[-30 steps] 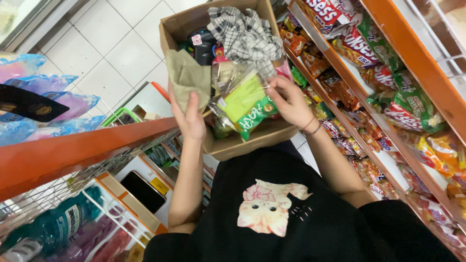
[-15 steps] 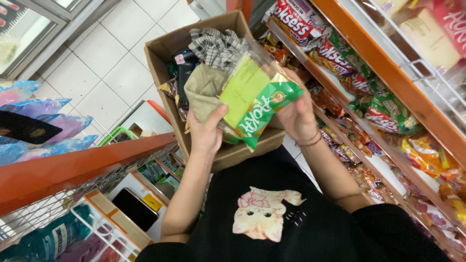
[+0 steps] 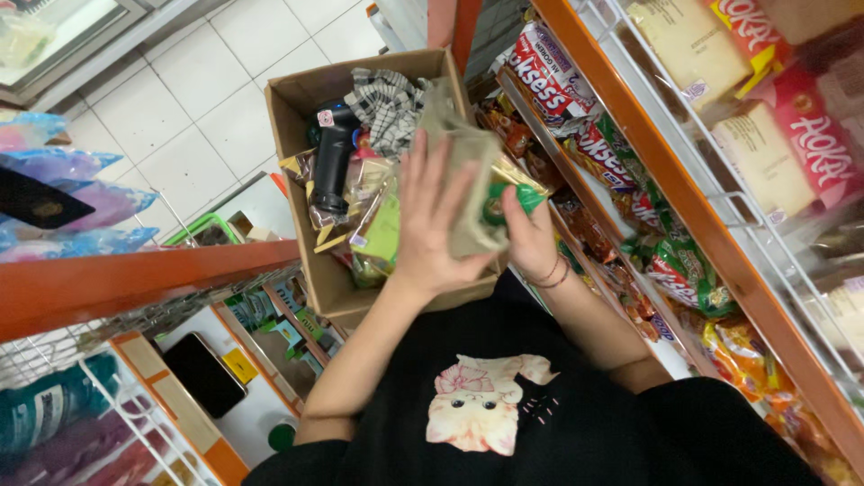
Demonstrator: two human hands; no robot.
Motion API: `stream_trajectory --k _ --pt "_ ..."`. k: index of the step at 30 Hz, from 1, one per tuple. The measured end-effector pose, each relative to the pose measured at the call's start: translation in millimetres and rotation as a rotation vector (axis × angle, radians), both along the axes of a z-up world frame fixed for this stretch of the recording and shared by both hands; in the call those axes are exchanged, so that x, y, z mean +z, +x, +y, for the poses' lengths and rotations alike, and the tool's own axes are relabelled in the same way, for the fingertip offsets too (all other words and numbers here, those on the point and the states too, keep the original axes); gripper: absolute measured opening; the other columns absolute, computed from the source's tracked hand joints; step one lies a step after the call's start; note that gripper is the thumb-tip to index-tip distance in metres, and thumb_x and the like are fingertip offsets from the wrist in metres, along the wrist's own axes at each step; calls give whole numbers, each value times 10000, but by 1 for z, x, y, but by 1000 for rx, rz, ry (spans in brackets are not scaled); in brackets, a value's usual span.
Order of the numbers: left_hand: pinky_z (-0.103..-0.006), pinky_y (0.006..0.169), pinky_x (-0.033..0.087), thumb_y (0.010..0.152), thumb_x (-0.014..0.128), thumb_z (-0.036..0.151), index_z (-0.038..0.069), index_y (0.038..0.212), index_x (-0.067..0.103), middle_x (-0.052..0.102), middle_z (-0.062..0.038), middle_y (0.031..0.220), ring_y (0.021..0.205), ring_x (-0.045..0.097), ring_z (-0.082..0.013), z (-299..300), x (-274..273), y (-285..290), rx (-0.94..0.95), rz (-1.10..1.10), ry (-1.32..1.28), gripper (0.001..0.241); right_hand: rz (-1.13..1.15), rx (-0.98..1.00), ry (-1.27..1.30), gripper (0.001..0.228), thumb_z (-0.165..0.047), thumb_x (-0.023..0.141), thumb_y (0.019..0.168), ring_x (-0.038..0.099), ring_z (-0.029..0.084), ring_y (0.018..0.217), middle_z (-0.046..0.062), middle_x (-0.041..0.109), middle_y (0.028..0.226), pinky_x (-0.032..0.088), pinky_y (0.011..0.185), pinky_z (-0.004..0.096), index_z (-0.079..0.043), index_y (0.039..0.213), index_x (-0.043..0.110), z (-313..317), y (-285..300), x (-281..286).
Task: The person picks up packaged bread from a store shelf, wipes each package with a cloth, scans the barcode with a handheld scanner, and places it back onto the shelf.
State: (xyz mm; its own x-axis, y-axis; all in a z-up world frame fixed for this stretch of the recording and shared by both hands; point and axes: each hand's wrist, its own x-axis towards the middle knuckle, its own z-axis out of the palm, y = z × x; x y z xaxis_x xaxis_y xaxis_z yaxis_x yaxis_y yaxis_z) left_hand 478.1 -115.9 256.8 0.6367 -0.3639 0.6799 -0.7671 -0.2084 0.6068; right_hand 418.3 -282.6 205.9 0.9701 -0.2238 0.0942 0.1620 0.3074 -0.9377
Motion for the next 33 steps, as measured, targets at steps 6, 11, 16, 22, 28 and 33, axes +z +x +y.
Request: stream_trajectory --k 6,11,16,22,28,33 --pt "-613 1328 173 910 714 374 261 1576 444 263 -90 1710 1600 207 -399 -35 7 -4 177 19 196 727 30 209 176 763 -550 237 1104 416 276 1519 172 385 1637 355 1269 427 7 1624 240 -13 3 22" --pt "-613 1334 128 951 669 351 226 1566 450 212 -90 1720 1625 179 -420 -51 3 -5 265 221 102 665 -28 257 166 766 -555 287 1114 338 256 1579 125 326 1692 267 1329 418 -22 1656 194 -11 9 31" --pt "-673 1294 70 884 706 399 272 1516 567 351 -59 1665 1574 258 -419 -55 -5 -17 150 -81 326 659 138 246 488 722 -504 297 1124 423 291 1515 138 418 1637 353 1278 457 -23 1658 222 -46 25 20" --pt "-637 1300 70 935 670 425 314 1495 642 470 10 1635 1568 340 -323 -23 -47 -40 73 -268 507 571 46 288 647 620 -473 306 1144 473 308 1488 141 426 1651 383 1288 476 -206 1698 229 -48 30 47" --pt "-603 1255 227 985 528 570 210 1477 573 424 -141 1596 1535 327 -387 0 -104 -57 52 53 78 612 61 169 879 704 -538 337 1096 534 340 1422 174 505 1563 427 1247 500 -53 1607 330 -57 43 52" --pt "-503 1205 400 1001 662 411 130 1532 410 497 -134 1538 1455 447 -340 -19 -104 -69 -262 1027 -1165 651 61 197 816 738 -559 412 1073 574 316 1393 171 574 1509 447 1234 493 12 1539 454 -50 53 27"
